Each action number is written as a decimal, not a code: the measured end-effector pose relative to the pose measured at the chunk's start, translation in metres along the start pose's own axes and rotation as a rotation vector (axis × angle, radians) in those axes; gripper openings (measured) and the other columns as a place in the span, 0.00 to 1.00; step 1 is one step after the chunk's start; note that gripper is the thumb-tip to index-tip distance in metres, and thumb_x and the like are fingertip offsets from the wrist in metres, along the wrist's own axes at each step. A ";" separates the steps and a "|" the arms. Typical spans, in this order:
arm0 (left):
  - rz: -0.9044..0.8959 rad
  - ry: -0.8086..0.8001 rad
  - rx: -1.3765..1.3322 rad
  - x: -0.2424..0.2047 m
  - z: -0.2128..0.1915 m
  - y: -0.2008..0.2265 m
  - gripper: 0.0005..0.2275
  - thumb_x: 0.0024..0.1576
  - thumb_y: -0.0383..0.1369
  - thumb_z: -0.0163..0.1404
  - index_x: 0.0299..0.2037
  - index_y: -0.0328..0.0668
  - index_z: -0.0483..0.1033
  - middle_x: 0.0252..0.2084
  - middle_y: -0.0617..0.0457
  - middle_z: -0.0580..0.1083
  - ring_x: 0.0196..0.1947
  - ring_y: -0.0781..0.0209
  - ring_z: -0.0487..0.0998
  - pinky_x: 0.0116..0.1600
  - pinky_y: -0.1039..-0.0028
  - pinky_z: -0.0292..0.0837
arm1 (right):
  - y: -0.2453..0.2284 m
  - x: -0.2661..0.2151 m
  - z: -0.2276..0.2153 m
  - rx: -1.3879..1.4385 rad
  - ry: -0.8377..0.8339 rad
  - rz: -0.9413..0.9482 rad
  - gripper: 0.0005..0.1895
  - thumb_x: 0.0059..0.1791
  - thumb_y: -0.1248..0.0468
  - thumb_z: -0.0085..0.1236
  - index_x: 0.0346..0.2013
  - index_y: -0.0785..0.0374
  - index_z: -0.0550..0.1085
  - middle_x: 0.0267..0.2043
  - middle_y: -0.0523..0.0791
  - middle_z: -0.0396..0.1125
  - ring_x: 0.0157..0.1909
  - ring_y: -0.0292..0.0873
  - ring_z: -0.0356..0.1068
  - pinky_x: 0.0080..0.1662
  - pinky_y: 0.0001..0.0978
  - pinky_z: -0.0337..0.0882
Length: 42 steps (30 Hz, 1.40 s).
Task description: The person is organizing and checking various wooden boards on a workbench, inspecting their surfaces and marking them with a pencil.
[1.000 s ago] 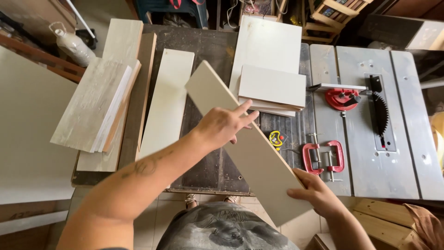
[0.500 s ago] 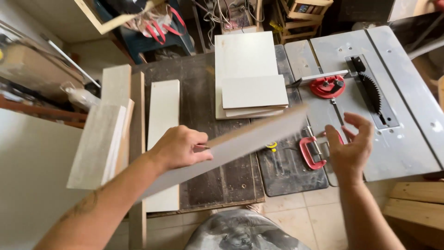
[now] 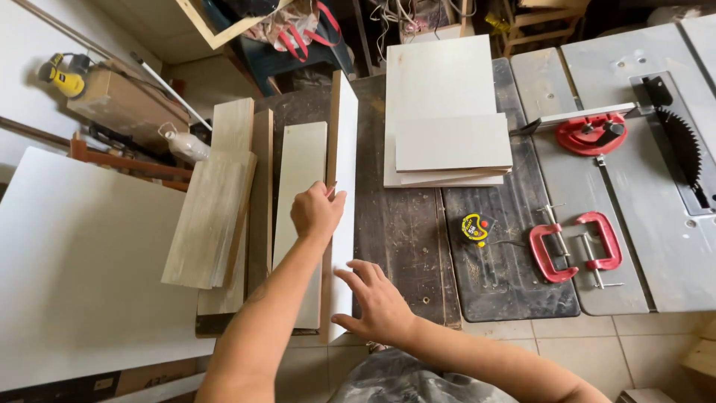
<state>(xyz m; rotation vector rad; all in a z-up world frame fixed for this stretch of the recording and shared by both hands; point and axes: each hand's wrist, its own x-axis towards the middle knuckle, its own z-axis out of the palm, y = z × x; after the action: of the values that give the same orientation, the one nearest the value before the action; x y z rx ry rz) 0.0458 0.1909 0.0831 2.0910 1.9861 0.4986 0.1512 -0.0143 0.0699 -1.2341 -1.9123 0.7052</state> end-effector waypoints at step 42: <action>0.588 -0.507 -0.704 0.103 0.005 -0.038 0.05 0.60 0.30 0.55 0.33 0.42 0.82 0.23 0.60 0.75 0.21 0.71 0.67 0.28 0.80 0.61 | -0.017 0.004 0.046 -0.235 -0.169 0.768 0.49 0.50 0.59 0.50 0.80 0.52 0.37 0.83 0.45 0.46 0.47 0.64 0.76 0.37 0.62 0.76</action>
<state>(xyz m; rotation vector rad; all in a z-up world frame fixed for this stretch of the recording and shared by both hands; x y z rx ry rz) 0.0162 0.2959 0.0734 2.0041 0.7475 0.5734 0.1039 -0.0200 0.0575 -2.1582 -1.6524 1.0067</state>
